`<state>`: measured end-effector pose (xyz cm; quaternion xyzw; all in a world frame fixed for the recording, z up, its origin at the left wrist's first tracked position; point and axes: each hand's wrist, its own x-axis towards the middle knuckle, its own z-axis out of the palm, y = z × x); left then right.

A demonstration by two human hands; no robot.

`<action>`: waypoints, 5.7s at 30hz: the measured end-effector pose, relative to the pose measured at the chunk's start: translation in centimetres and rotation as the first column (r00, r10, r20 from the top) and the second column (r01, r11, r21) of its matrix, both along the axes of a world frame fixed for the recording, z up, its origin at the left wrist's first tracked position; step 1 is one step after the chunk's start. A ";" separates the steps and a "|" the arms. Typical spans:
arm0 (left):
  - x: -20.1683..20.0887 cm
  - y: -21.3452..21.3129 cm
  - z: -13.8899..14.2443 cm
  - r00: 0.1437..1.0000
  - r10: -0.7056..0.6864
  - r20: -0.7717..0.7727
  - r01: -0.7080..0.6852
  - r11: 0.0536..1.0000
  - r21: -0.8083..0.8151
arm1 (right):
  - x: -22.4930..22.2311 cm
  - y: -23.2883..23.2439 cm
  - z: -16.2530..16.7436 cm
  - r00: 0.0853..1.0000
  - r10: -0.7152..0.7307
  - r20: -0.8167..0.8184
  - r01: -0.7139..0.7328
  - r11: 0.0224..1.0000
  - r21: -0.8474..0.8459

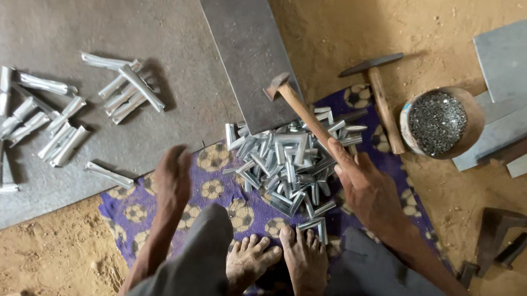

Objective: The person repeatedly picks up small metal pieces and strikes them with a hammer on a metal plate. The person works one at a time, placing each piece, hitting it, and moving it aside. The workspace contains many similar metal pieces and tools.

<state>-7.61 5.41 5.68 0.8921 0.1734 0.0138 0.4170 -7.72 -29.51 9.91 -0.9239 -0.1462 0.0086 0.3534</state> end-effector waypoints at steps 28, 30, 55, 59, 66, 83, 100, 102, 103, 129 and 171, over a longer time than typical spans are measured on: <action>-14.2 13.5 0.9 0.964 0.264 0.039 -0.230 0.748 0.622 | -4.8 -3.6 -0.9 0.983 0.166 0.073 -0.152 0.975 -0.162; -14.7 15.3 -0.2 0.942 0.322 0.099 -0.319 0.760 0.566 | -4.1 -3.2 -0.8 0.978 0.165 0.130 -0.137 0.970 -0.200; 1.8 6.2 0.4 0.984 -0.153 -0.097 0.132 0.973 -0.191 | -3.0 0.4 2.1 0.981 -0.164 0.103 0.164 0.986 0.008; 6.0 -0.9 -0.9 0.934 -0.350 0.071 0.354 0.935 -0.037 | -2.1 1.0 2.1 0.989 -0.147 0.024 0.149 0.985 -0.081; 7.0 -5.4 -3.3 0.936 -0.341 0.084 0.330 0.936 0.124 | -2.9 0.6 0.8 0.999 -0.038 -0.011 0.038 0.999 0.033; 7.0 -5.7 -4.1 0.932 -0.355 0.069 0.349 0.933 0.088 | -1.7 0.8 0.2 0.994 0.105 0.012 -0.104 0.991 -0.088; 6.3 -5.6 -4.0 0.943 -0.333 0.007 0.332 0.943 0.023 | -1.0 0.5 -1.1 0.999 -0.014 -0.043 0.009 0.994 -0.112; 6.2 -5.7 -3.9 0.941 -0.337 0.004 0.337 0.941 0.034 | -0.4 0.7 -0.9 0.998 -0.021 -0.060 0.016 0.996 -0.087; 6.2 -5.7 -3.9 0.942 -0.336 0.008 0.335 0.941 0.043 | -0.3 0.7 -0.7 0.998 0.018 0.063 -0.014 0.998 -0.053; 6.7 -5.2 -4.4 0.925 -0.297 -0.239 -0.159 0.267 -0.950 | -2.6 0.3 -3.6 0.999 0.050 -0.014 -0.050 0.996 -0.070; -1.3 -4.7 2.9 0.464 -0.820 0.335 0.688 0.572 0.446 | -3.2 7.7 1.8 0.786 0.109 -0.608 0.127 0.935 0.332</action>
